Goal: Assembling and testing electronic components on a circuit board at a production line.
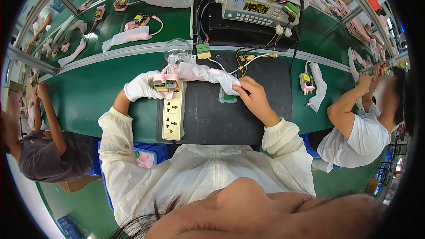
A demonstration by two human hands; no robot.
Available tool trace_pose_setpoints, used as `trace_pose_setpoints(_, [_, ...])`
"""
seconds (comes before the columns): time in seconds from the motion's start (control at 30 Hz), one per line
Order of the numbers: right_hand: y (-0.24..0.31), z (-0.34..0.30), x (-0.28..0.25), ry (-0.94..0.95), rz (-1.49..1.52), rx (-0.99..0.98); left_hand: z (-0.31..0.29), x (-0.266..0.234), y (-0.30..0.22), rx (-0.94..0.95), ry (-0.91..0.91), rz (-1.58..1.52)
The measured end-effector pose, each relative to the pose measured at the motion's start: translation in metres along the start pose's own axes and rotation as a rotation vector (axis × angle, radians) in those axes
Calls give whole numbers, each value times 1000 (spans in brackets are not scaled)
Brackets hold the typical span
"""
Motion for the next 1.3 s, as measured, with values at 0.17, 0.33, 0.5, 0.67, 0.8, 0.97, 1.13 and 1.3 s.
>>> trace_pose_setpoints(0.17, [-16,0,-2,46,1,46,3,-3,9,-2,21,-215])
trace_pose_setpoints(0.33, [0,1,-5,22,50,-6,0,-6,11,17,53,-215])
trace_pose_setpoints(0.5, [8,-8,-23,-212,402,-13,-7,-13,19,21,69,-310])
trace_pose_setpoints(0.67, [83,-20,-33,-220,-21,-425,1,-18,9,74,116,-269])
trace_pose_setpoints(0.8, [202,-32,-20,65,-118,-998,-12,-14,17,45,108,-289])
trace_pose_setpoints(0.97, [252,-38,6,-199,-124,-1113,-1,-16,5,102,112,-365])
trace_pose_setpoints(1.13, [257,-39,17,-205,-100,-1150,-9,-17,21,69,61,-344])
trace_pose_setpoints(1.3, [244,-41,5,-246,-117,-1199,-11,-20,17,86,12,-317])
Point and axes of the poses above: each hand's wrist, its own z-axis towards the middle knuckle, its own x-axis out of the palm, y = z × x, the point moved 5 cm from there along z, towards the middle knuckle, and after that the axes turned 10 degrees about x, right-handed, at the moved point
